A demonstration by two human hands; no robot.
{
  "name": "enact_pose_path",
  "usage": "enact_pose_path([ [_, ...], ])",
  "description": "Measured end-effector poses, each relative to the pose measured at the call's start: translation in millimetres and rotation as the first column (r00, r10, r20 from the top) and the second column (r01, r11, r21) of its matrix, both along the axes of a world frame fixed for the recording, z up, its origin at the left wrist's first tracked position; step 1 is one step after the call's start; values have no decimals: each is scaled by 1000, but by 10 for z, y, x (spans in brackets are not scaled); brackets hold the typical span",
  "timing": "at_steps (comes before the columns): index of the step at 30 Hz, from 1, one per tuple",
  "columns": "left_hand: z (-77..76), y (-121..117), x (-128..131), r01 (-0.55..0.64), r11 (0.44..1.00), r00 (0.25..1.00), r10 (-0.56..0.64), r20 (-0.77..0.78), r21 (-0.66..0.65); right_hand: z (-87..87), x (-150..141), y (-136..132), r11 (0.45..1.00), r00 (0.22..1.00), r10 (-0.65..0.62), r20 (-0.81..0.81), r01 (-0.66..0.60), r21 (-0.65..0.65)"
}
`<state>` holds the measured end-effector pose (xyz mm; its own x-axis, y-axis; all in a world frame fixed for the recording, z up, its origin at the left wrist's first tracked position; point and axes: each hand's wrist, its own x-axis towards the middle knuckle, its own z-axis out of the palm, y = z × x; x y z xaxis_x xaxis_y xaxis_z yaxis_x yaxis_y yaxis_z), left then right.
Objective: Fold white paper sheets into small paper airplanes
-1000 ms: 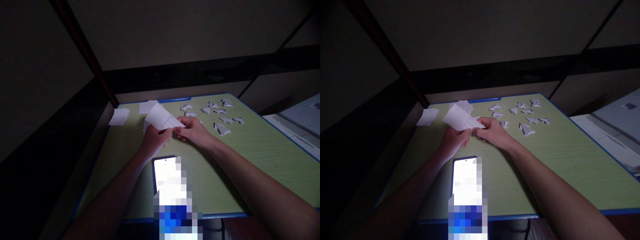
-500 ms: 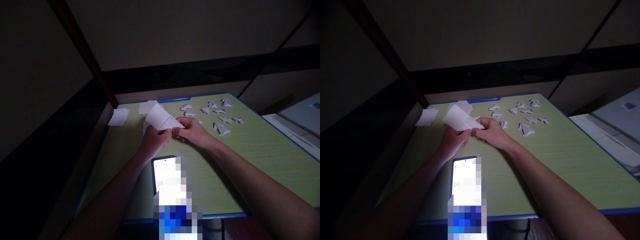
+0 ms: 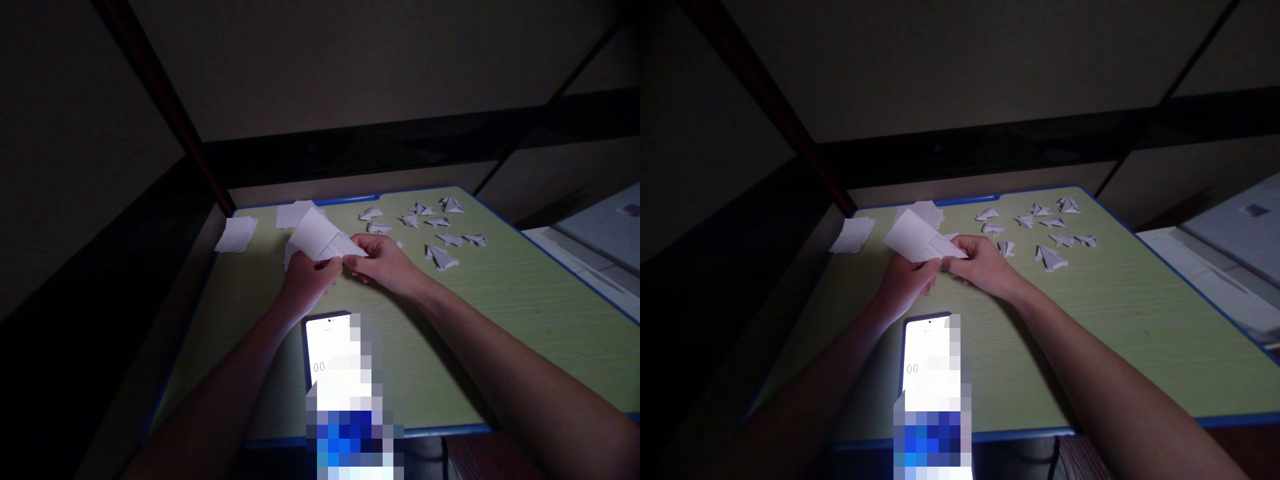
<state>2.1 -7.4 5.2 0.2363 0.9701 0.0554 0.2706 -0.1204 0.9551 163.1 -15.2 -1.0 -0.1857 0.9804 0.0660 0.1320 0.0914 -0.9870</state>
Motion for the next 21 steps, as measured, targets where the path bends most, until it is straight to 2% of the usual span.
enact_pose_path([
  [21, -17, -7, 0, -15, 999, 1000, 15, -9, 32, 9, 3, -9, 999, 998, -26, 52, 24, 28],
])
